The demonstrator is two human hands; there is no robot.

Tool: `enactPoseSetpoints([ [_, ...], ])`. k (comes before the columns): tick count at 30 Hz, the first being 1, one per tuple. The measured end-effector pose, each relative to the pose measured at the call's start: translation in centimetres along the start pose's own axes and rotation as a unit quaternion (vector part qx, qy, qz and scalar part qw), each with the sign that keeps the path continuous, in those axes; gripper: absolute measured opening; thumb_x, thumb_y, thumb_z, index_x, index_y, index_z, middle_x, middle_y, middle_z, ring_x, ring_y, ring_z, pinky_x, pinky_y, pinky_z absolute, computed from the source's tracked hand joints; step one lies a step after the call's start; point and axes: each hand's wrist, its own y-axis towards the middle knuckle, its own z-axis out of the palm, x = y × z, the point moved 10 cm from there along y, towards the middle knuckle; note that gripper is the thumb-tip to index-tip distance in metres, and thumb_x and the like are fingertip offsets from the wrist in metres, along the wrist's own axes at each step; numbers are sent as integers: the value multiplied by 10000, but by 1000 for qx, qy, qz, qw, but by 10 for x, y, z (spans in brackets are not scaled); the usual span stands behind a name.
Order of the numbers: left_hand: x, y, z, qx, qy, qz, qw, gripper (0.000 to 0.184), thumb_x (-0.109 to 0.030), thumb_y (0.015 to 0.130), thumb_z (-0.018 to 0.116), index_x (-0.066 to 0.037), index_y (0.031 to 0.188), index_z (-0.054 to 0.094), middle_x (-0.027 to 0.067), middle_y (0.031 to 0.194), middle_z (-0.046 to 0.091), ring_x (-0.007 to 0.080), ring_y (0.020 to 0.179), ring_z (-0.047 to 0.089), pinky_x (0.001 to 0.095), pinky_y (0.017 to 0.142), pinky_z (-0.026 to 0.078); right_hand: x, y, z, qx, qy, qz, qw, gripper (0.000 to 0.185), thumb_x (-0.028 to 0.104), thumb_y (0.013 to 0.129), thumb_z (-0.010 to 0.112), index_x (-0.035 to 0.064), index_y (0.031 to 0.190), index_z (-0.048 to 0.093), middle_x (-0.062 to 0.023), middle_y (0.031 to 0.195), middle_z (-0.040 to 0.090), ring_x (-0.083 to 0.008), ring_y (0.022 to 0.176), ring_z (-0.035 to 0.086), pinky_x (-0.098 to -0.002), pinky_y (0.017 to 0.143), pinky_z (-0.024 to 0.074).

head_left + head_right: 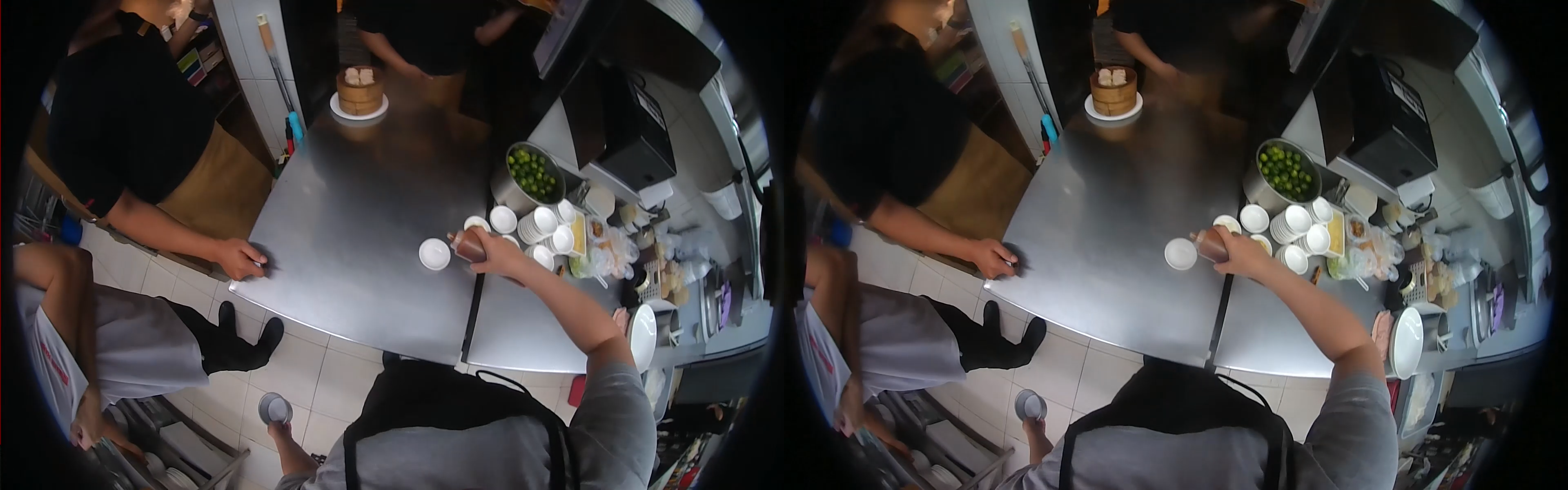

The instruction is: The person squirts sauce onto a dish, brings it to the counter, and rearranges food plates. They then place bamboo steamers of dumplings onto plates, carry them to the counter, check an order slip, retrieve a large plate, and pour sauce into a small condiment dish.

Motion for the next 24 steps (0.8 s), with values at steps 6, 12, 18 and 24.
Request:
enactPoseSetpoints([
  [6, 16, -2, -3, -29, 1, -36, 999, 235, -37, 772, 373, -46, 932, 545, 49, 704, 505, 132, 502, 407, 254, 418, 339, 5, 7, 12, 47, 5, 11, 999, 752, 260, 623, 697, 105, 1248, 308, -218, 985, 563, -357, 878, 576, -413, 743, 468],
  [12, 0, 3, 25, 49, -18, 0, 999, 373, -5, 765, 383, -19, 1122, 488, 131, 991, 563, 251, 782, 589, 377, 593, 517, 3, 12, 22, 71, -56, -4, 996, 747, 249, 607, 693, 118, 1236, 311, -215, 956, 573, -366, 867, 575, -426, 725, 464],
  [18, -24, 9, 39, 146, 32, 46, 988, 235, 2, 751, 450, -38, 967, 533, 74, 755, 541, 160, 575, 515, 257, 446, 443, 0, 20, 23, 112, -111, 19, 987, 744, 231, 607, 686, 113, 1239, 312, -188, 954, 575, -346, 886, 569, -408, 743, 466],
  [24, -32, -7, 32, 37, 38, 18, 998, 201, 20, 741, 437, -33, 910, 531, 70, 701, 511, 137, 527, 473, 253, 438, 422, 17, 23, 21, 141, -171, -15, 975, 692, 143, 606, 679, 107, 1217, 357, -166, 954, 583, -314, 877, 590, -394, 728, 478],
])
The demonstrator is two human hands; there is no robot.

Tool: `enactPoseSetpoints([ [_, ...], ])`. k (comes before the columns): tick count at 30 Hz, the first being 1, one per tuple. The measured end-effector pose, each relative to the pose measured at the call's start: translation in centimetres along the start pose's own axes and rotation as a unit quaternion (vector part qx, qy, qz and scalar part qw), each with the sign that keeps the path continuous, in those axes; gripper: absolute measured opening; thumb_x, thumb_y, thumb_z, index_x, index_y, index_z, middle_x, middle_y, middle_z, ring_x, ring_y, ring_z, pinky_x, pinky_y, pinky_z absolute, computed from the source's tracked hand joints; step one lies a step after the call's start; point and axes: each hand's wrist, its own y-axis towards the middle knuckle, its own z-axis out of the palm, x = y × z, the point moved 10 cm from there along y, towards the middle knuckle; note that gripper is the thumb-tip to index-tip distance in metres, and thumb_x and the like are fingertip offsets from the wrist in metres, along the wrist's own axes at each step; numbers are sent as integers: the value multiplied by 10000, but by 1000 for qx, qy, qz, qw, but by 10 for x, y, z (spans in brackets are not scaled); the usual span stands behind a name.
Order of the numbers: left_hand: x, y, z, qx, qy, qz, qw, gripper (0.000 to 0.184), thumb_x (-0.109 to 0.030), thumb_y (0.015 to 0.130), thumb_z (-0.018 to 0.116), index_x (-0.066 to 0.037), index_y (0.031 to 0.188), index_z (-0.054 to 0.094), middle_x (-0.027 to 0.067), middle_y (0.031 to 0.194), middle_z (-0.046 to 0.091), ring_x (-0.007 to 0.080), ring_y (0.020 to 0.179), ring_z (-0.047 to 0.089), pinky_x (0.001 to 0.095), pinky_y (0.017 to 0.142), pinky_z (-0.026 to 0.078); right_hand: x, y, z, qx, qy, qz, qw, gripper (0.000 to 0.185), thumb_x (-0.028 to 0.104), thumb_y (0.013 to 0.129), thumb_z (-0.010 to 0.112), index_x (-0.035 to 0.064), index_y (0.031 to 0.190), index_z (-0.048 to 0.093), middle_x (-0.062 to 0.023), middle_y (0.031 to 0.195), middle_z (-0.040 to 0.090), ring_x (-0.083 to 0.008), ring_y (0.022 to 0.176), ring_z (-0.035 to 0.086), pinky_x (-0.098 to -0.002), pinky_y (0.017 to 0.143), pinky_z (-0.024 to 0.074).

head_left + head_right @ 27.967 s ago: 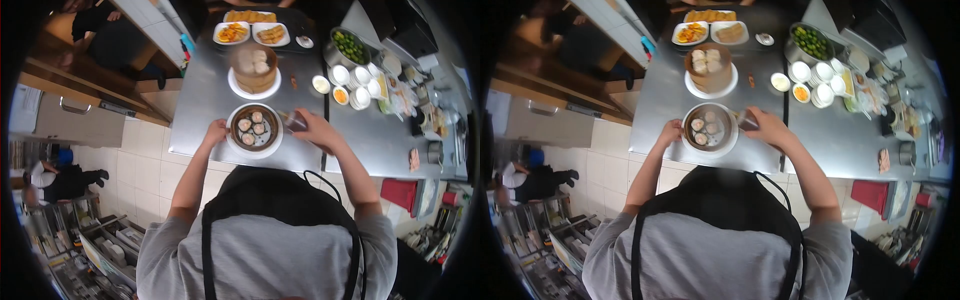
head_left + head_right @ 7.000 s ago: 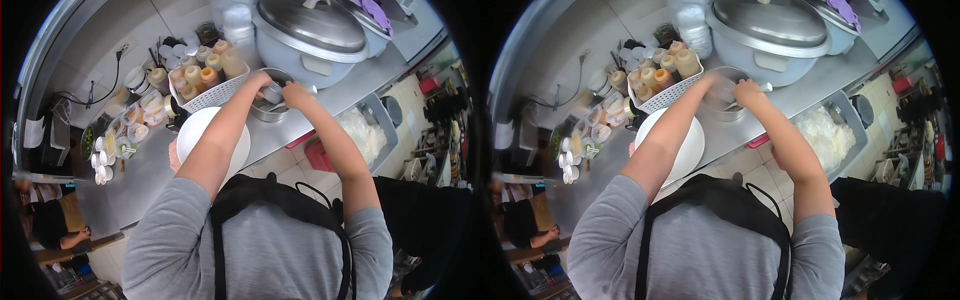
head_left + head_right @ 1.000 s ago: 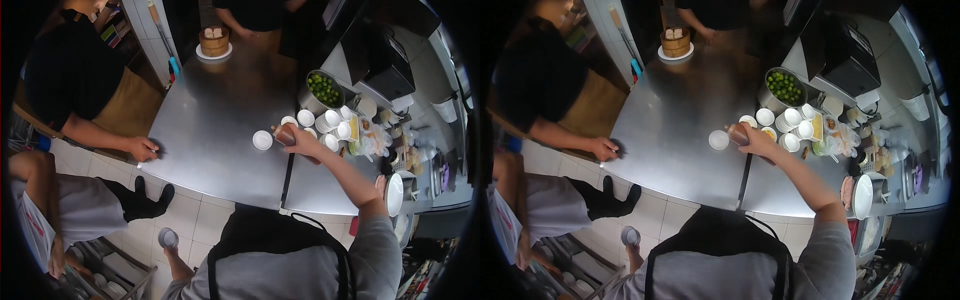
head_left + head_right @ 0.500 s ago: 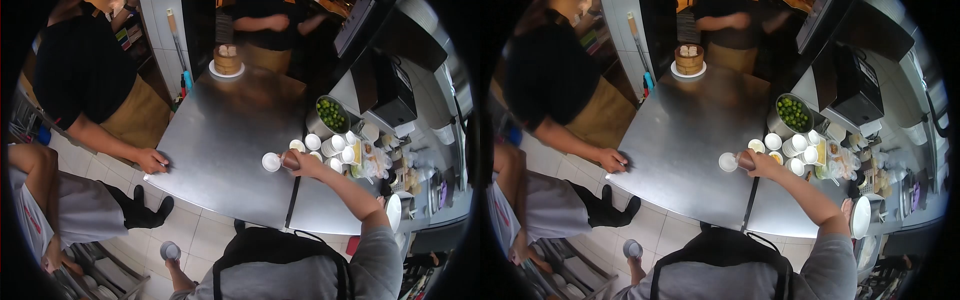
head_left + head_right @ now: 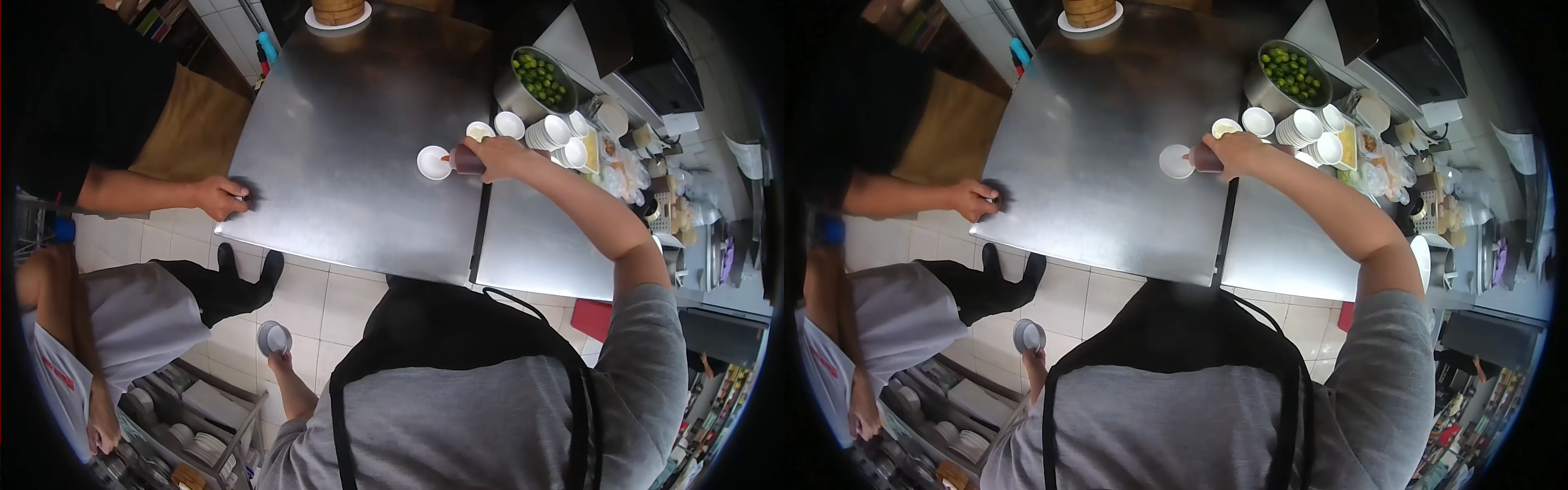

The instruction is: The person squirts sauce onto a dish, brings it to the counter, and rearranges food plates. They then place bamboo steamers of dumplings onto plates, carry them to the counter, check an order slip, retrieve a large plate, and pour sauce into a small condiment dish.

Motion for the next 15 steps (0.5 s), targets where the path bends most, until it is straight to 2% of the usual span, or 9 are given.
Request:
enactPoseSetpoints([
  [3, 4, -1, 1, 65, 48, 31, 996, 165, -93, 752, 455, -20, 891, 508, 56, 809, 489, 144, 629, 479, 234, 535, 444, -3, 8, 10, 45, -61, 13, 997, 643, 133, 608, 672, 86, 1181, 384, -157, 932, 594, -310, 861, 597, -383, 723, 481],
  [6, 12, 16, 0, 143, 120, 77, 979, 126, -81, 771, 465, -26, 875, 509, 43, 746, 479, 123, 627, 466, 220, 533, 439, -1, 16, 15, 47, -103, -7, 994, 568, 146, 606, 689, 49, 1106, 437, -140, 924, 612, -277, 852, 613, -364, 703, 491],
  [9, 19, -5, 4, 64, -13, 4, 998, 217, -25, 740, 462, -79, 921, 570, 47, 667, 526, 169, 480, 482, 292, 438, 420, 2, 14, 7, 49, -122, -7, 991, 501, 115, 640, 648, 35, 1096, 458, -140, 913, 621, -270, 868, 616, -360, 709, 491],
  [10, 20, -3, 5, 72, -2, 4, 997, 222, -25, 733, 471, -81, 920, 575, 50, 693, 540, 174, 506, 498, 294, 439, 420, 2, 13, 9, 47, -124, -3, 991, 501, 115, 640, 648, 35, 1096, 458, -140, 913, 621, -270, 868, 616, -360, 709, 491],
  [11, 17, 16, 5, 123, 70, 52, 989, 226, -25, 725, 480, -84, 919, 581, 53, 719, 553, 178, 531, 514, 296, 440, 420, 0, 16, 11, 41, -121, -6, 992, 488, 111, 645, 643, 37, 1093, 463, -138, 914, 623, -268, 869, 617, -359, 713, 491],
  [12, 5, 28, 7, 179, 205, 167, 948, 231, -25, 718, 489, -86, 919, 586, 56, 744, 566, 183, 557, 531, 298, 440, 420, -1, 20, 11, 33, -120, -8, 992, 476, 107, 650, 638, 39, 1090, 468, -137, 914, 624, -266, 871, 618, -358, 716, 491],
  [13, -8, 21, 19, 196, 347, 319, 860, 236, -25, 711, 499, -88, 918, 591, 59, 770, 580, 188, 582, 547, 300, 441, 419, -2, 21, 14, 42, -114, -6, 993, 493, 117, 652, 632, 48, 1104, 447, -133, 890, 621, -275, 845, 618, -369, 706, 488],
  [14, -30, -23, 46, 180, 502, 497, 684, 241, -25, 703, 508, -90, 918, 596, 62, 796, 593, 193, 607, 563, 302, 442, 419, -3, 23, 16, 47, -111, -3, 993, 509, 126, 654, 626, 57, 1117, 426, -129, 866, 618, -283, 820, 618, -379, 696, 486],
  [15, -24, 4, 35, 180, 396, 395, 809, 253, -10, 703, 487, -82, 924, 588, 64, 786, 583, 189, 600, 550, 297, 437, 417, -4, 25, 20, 43, -94, 2, 995, 470, 115, 662, 624, 47, 1095, 452, -136, 890, 621, -275, 844, 618, -375, 696, 490],
])
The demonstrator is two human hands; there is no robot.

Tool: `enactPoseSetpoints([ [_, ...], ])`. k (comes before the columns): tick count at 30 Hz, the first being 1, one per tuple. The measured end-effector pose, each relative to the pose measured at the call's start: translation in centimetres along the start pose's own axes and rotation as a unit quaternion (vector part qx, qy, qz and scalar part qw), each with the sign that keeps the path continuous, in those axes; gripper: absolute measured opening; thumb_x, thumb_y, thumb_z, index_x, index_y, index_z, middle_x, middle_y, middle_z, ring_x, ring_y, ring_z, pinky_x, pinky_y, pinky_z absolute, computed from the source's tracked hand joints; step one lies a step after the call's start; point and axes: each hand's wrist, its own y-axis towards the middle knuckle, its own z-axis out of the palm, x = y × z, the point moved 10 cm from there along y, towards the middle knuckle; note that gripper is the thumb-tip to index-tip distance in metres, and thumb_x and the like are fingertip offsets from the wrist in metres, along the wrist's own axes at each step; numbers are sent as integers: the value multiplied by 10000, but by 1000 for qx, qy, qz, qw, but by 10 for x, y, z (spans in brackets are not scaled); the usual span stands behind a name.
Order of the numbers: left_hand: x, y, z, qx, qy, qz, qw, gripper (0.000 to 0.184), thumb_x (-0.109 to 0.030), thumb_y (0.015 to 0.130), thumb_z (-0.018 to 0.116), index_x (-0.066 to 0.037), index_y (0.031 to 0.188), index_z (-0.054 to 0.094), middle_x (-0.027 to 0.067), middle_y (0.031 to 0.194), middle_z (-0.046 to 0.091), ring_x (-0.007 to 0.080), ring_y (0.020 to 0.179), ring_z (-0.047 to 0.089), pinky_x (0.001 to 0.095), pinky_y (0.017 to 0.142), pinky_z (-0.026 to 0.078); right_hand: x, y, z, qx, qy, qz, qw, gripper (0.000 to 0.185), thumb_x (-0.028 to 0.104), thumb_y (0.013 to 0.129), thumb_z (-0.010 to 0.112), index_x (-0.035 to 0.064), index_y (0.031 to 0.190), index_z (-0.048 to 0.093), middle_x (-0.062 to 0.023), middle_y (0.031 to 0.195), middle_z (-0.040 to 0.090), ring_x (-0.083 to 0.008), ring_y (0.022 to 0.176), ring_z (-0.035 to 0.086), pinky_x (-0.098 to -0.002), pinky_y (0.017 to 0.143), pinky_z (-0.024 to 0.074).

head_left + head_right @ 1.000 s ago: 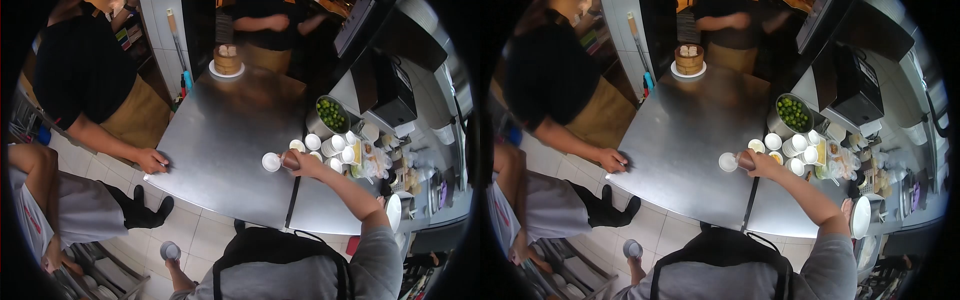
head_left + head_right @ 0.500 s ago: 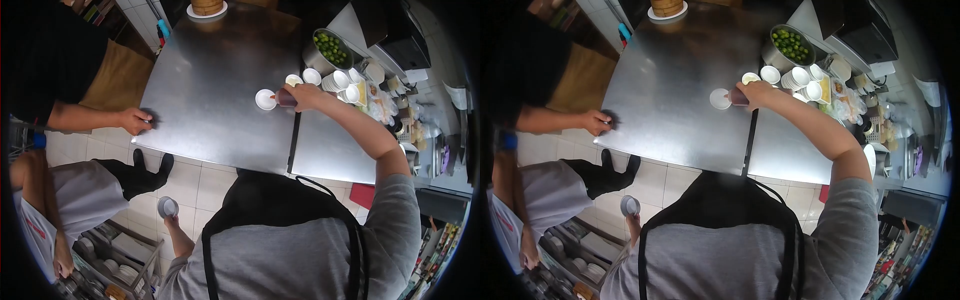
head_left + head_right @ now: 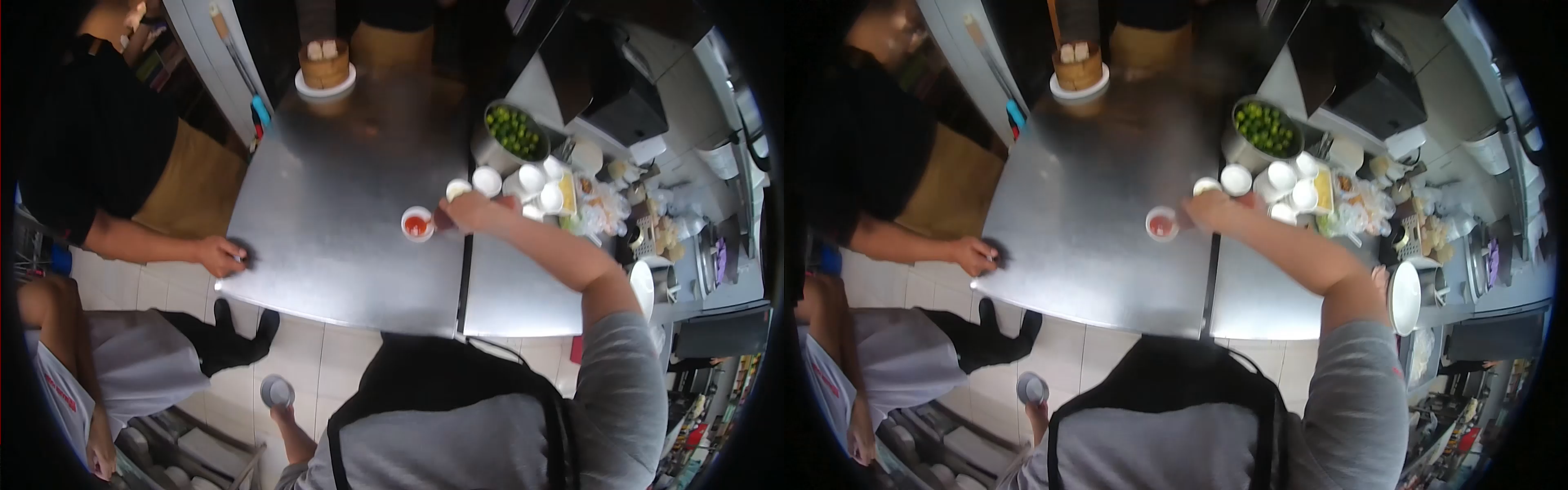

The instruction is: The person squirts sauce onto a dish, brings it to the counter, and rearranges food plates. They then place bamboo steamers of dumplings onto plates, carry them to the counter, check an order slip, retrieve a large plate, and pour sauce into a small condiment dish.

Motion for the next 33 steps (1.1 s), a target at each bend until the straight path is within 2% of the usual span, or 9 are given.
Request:
enactPoseSetpoints([
  [2, 37, -16, 14, -121, -368, -319, 865, 279, 22, 704, 447, -65, 938, 571, 68, 767, 562, 183, 584, 522, 287, 427, 413, -4, 0, -1, -15, 18, 10, 1000, 445, 110, 671, 628, 36, 1080, 468, -147, 912, 622, -277, 864, 618, -379, 693, 495],
  [5, 30, -32, 6, -182, -425, -385, 799, 324, 61, 708, 389, -44, 972, 544, 79, 755, 536, 182, 539, 478, 263, 424, 407, 1, -15, -6, -48, 86, 20, 995, 520, 150, 664, 658, 36, 1114, 423, -175, 943, 603, -311, 878, 607, -394, 719, 488],
  [8, 22, -23, 8, -144, -423, -340, 828, 296, 1, 736, 404, -60, 990, 544, 80, 777, 542, 185, 574, 487, 272, 449, 417, 0, -28, 0, -112, 258, 3, 960, 680, 223, 644, 690, 66, 1211, 349, -194, 982, 572, -331, 924, 577, -396, 769, 462],
  [11, -27, 12, 3, -36, -144, 25, 989, 253, -93, 771, 402, -78, 977, 549, 68, 754, 535, 180, 626, 495, 279, 474, 420, 1, -51, 1, -228, 406, -6, 885, 773, 229, 632, 713, 85, 1270, 302, -217, 1064, 531, -336, 987, 543, -381, 827, 437],
  [16, 56, 5, 33, -92, -343, -323, 877, 206, -84, 761, 467, -78, 950, 548, 34, 743, 528, 163, 599, 495, 274, 468, 409, 15, -96, 38, -253, 568, 36, 782, 774, 244, 630, 724, 60, 1243, 288, -236, 1090, 519, -361, 983, 540, -381, 835, 434],
  [20, 43, 1, 39, -143, -369, -391, 831, 228, -21, 727, 514, -69, 947, 546, 30, 714, 514, 147, 542, 470, 264, 469, 415, 22, -126, 42, -293, 586, 33, 754, 756, 249, 637, 741, 67, 1230, 308, -190, 1110, 519, -312, 1016, 532, -361, 869, 414],
  [26, -8, 29, 36, -52, -335, -314, 887, 165, -46, 707, 532, -39, 870, 555, 64, 666, 525, 145, 524, 477, 282, 468, 418, 16, -150, 41, -355, 583, 28, 730, 700, 214, 637, 751, 62, 1185, 343, -142, 1088, 533, -276, 1013, 538, -344, 864, 417],
  [31, -24, 58, 17, -1, -154, -103, 983, 103, -110, 677, 601, -11, 694, 577, 68, 574, 546, 149, 537, 504, 326, 485, 402, -9, -143, 30, -443, 551, 57, 706, 634, 153, 644, 764, 59, 1131, 367, -97, 1020, 541, -209, 963, 553, -315, 827, 437],
  [33, -26, 58, 9, -6, -129, -78, 989, 123, -122, 671, 615, -5, 659, 582, 69, 555, 551, 150, 539, 510, 335, 488, 399, -33, -133, 37, -480, 603, 75, 632, 625, 150, 641, 766, 55, 1120, 376, -104, 1012, 541, -198, 941, 559, -305, 794, 452],
])
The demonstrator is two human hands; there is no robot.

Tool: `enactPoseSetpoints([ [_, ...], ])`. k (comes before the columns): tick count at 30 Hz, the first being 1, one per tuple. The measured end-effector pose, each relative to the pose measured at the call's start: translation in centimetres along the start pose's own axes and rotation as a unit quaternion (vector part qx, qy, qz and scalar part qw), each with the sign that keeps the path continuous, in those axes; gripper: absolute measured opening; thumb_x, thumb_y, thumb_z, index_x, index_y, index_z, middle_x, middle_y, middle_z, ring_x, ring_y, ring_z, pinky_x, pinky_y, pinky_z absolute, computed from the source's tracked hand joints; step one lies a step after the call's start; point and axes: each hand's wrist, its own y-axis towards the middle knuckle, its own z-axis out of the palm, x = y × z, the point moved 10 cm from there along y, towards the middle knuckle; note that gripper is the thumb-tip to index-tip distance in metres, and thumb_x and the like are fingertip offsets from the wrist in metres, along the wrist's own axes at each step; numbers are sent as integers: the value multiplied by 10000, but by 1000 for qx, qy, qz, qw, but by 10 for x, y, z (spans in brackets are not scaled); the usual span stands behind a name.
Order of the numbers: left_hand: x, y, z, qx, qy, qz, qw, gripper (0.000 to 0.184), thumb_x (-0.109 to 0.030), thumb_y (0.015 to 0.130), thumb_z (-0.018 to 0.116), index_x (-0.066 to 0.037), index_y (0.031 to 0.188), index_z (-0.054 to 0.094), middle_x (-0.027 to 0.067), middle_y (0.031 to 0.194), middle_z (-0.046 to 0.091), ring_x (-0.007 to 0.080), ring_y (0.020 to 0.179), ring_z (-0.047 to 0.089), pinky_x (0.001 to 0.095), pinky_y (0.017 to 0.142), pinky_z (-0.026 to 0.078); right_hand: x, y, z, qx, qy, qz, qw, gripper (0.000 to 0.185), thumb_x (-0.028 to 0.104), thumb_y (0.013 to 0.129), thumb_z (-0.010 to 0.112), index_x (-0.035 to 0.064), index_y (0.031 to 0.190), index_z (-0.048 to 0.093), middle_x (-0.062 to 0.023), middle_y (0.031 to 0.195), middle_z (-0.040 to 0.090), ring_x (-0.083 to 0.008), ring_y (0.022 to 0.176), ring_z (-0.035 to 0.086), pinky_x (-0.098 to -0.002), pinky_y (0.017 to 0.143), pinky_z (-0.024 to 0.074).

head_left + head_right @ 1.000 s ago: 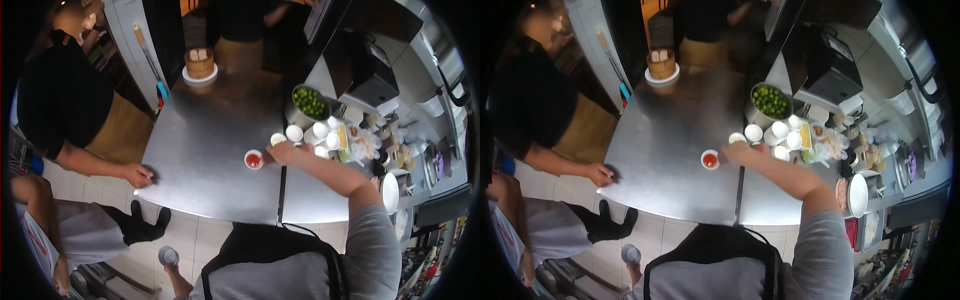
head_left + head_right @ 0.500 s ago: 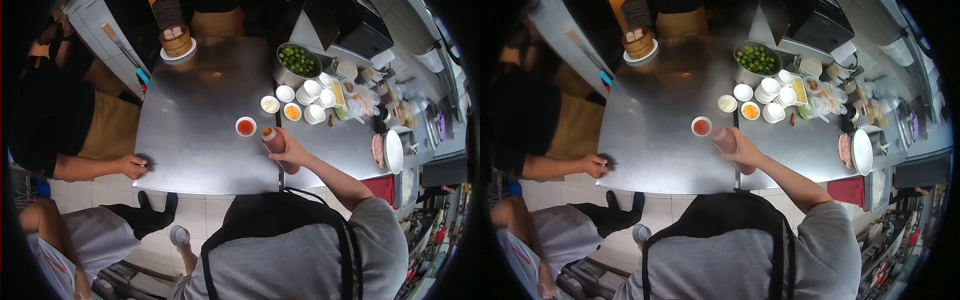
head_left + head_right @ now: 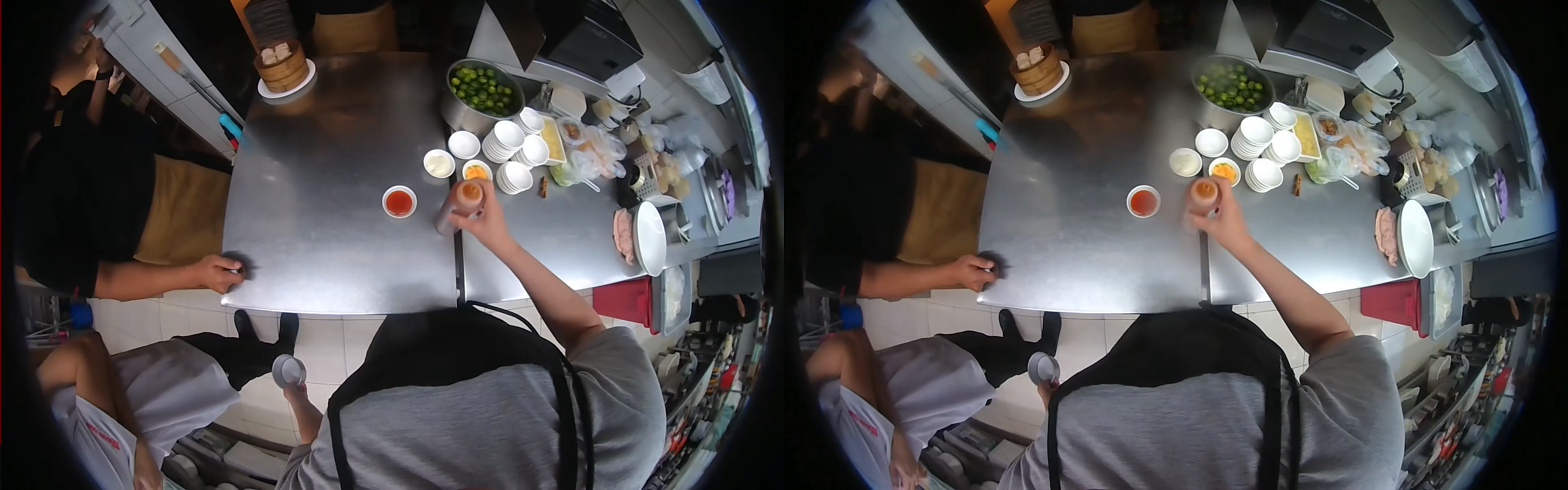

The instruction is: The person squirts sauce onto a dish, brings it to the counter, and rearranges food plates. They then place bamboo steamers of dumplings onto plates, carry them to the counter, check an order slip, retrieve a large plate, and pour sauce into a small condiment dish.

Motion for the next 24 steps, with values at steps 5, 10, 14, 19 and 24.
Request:
enactPoseSetpoints([
  [5, 35, -15, -23, -84, -107, -142, 980, 119, -72, 674, 558, -21, 781, 555, 77, 649, 539, 154, 560, 498, 303, 489, 412, 10, 43, -6, -94, -94, -67, 989, 615, 152, 613, 758, 59, 1096, 390, -129, 989, 568, -260, 911, 574, -341, 765, 447],
  [10, 70, -49, -37, -199, -222, -315, 901, 260, 15, 688, 453, -60, 924, 533, 72, 742, 516, 156, 575, 483, 272, 495, 434, 3, 74, 1, -126, -106, -76, 983, 614, 183, 605, 761, 58, 1083, 395, -146, 951, 588, -306, 870, 591, -358, 725, 463],
  [14, 64, -55, -35, -187, -244, -293, 905, 220, 10, 683, 473, -78, 876, 535, 58, 722, 510, 154, 562, 476, 280, 495, 426, 26, 67, -8, -145, -83, -73, 983, 615, 178, 614, 761, 55, 1095, 396, -138, 960, 589, -281, 870, 597, -347, 730, 469],
  [19, 55, -55, -29, -171, -252, -287, 908, 182, -4, 691, 469, -79, 849, 519, 53, 705, 498, 156, 551, 463, 285, 493, 419, 38, 21, 25, 31, 47, 10, 998, 618, 184, 625, 759, 60, 1106, 392, -135, 970, 592, -265, 913, 598, -349, 760, 471],
  [24, 61, -43, -22, -163, -257, -285, 909, 143, -17, 699, 465, -80, 822, 504, 48, 688, 485, 159, 541, 450, 289, 491, 413, 30, -5, 82, 76, 34, -17, 996, 652, 160, 636, 776, 58, 1129, 360, -105, 1000, 556, -182, 930, 570, -302, 769, 475],
])
